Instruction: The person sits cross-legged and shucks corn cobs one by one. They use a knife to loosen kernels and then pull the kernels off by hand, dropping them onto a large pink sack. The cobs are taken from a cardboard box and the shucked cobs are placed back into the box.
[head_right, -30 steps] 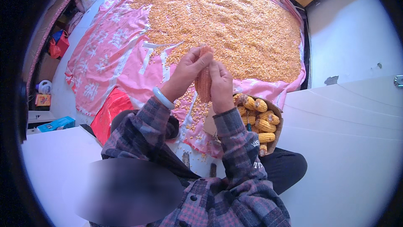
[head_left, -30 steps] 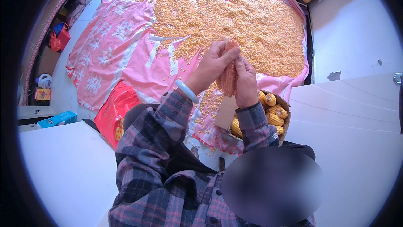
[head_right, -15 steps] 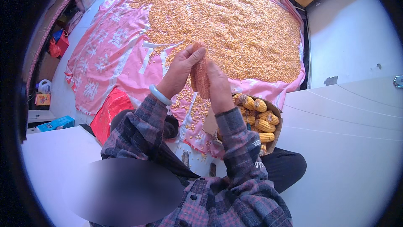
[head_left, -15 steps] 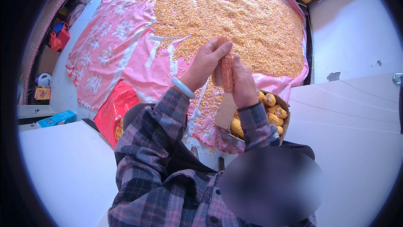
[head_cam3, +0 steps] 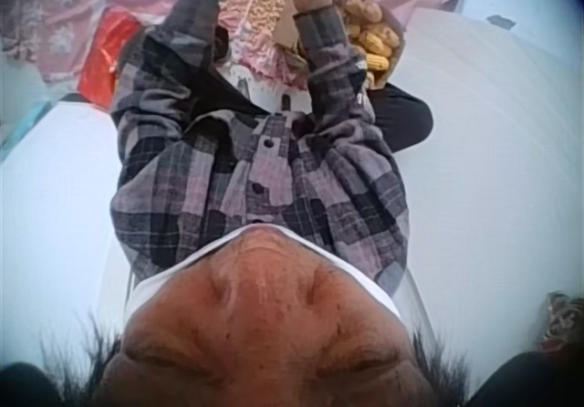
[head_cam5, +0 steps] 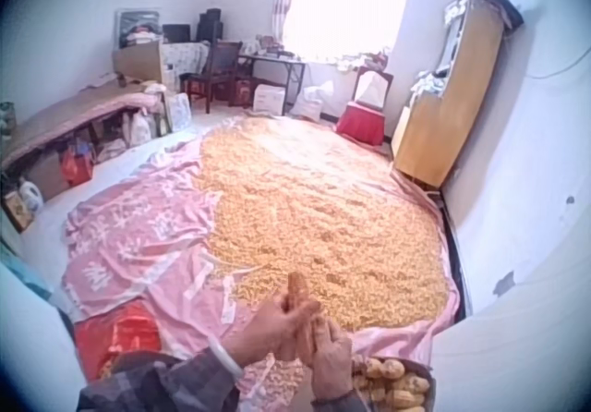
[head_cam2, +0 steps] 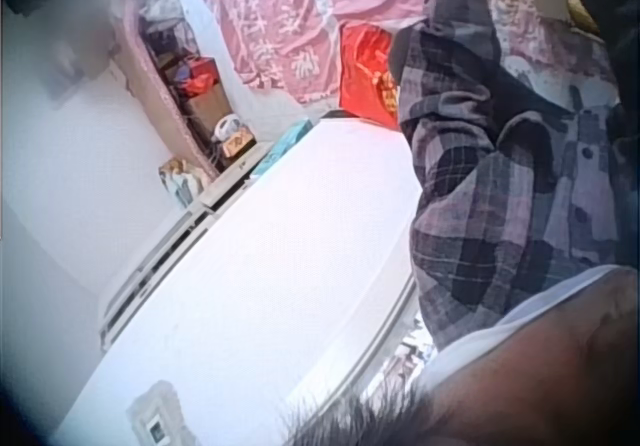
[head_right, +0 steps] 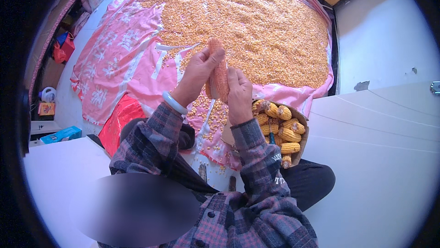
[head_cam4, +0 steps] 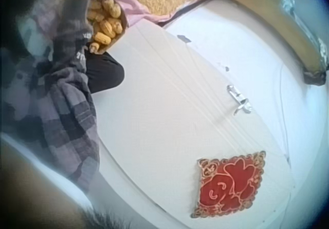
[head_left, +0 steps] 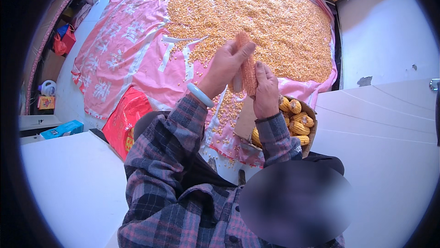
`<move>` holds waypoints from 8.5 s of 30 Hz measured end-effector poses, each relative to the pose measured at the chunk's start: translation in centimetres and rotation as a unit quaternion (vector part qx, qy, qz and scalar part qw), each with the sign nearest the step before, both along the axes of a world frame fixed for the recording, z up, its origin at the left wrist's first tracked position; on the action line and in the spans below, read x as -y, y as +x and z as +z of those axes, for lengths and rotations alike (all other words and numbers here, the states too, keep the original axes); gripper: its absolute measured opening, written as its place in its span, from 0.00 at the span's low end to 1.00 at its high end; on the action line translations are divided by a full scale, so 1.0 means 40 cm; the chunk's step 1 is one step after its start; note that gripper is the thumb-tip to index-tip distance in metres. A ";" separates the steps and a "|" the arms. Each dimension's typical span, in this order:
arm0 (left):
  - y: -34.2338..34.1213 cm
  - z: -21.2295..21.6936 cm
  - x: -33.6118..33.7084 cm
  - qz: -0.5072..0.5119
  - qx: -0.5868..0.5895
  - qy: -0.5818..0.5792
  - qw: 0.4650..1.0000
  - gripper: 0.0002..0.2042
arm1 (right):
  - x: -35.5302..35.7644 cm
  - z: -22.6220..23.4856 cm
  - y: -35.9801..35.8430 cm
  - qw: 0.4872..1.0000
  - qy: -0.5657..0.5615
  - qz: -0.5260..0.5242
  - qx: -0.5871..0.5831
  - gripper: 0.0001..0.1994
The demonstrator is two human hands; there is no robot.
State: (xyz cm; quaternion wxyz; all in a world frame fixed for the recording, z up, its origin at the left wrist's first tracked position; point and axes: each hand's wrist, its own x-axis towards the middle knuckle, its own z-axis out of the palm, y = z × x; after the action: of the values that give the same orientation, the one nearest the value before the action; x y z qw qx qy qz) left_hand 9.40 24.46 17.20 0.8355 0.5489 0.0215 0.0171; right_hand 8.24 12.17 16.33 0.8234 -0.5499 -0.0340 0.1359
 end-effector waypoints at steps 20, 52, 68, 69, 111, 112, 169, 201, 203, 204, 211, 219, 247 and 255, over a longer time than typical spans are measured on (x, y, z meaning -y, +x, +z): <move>-0.009 0.012 -0.012 0.022 -0.003 -0.001 1.000 0.14 | 0.016 0.065 -0.026 0.984 0.041 0.070 -0.161 0.14; -0.002 -0.003 -0.009 -0.034 0.042 -0.296 0.954 0.15 | 0.017 0.008 -0.020 0.968 -0.210 0.026 0.134 0.15; -0.104 0.163 -0.205 0.242 0.168 0.032 0.955 0.17 | 0.140 -0.035 -0.043 0.965 -0.238 -0.065 0.087 0.13; -0.138 0.158 -0.232 0.261 0.161 0.043 0.951 0.17 | 0.145 -0.028 -0.056 0.970 -0.212 -0.089 0.084 0.11; -0.148 0.045 0.048 -0.062 0.022 0.035 0.997 0.13 | 0.179 0.132 -0.042 0.885 -0.311 -0.147 0.314 0.20; -0.144 0.034 0.061 -0.067 0.037 0.018 0.997 0.12 | 0.163 0.135 -0.041 0.956 -0.193 -0.094 0.201 0.18; -0.057 -0.045 -0.015 0.109 0.071 0.229 0.965 0.19 | -0.026 0.003 -0.042 0.995 -0.081 -0.004 0.062 0.13; -0.042 -0.062 -0.013 0.163 -0.003 0.019 0.986 0.19 | 0.001 0.021 -0.106 0.998 -0.051 0.020 -0.039 0.11; -0.044 -0.060 -0.012 0.166 -0.005 0.003 0.986 0.19 | -0.001 0.015 -0.099 0.997 -0.019 0.029 -0.071 0.12; -0.047 -0.059 -0.013 0.166 -0.013 -0.003 0.986 0.20 | -0.005 0.016 -0.095 0.994 0.000 0.030 -0.102 0.12; -0.033 -0.066 -0.015 0.203 -0.010 0.058 0.977 0.20 | -0.019 -0.038 -0.086 0.970 -0.177 -0.028 0.164 0.12; -0.036 -0.085 -0.017 0.238 0.006 0.112 0.965 0.20 | -0.023 -0.053 -0.087 0.954 -0.269 -0.067 0.110 0.13; -0.069 -0.030 0.000 0.229 0.082 0.292 0.925 0.17 | -0.090 0.016 -0.012 0.931 -0.241 -0.103 0.256 0.11; -0.070 -0.025 -0.004 0.245 0.074 0.282 0.925 0.17 | -0.098 0.024 -0.004 0.944 -0.241 -0.076 0.210 0.12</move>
State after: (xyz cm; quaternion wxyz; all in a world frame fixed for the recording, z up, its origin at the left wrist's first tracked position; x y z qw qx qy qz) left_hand 6.61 24.63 16.21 0.6149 0.7367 0.0877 0.2673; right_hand 8.06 16.11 17.29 0.6482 -0.7490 -0.1305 -0.0418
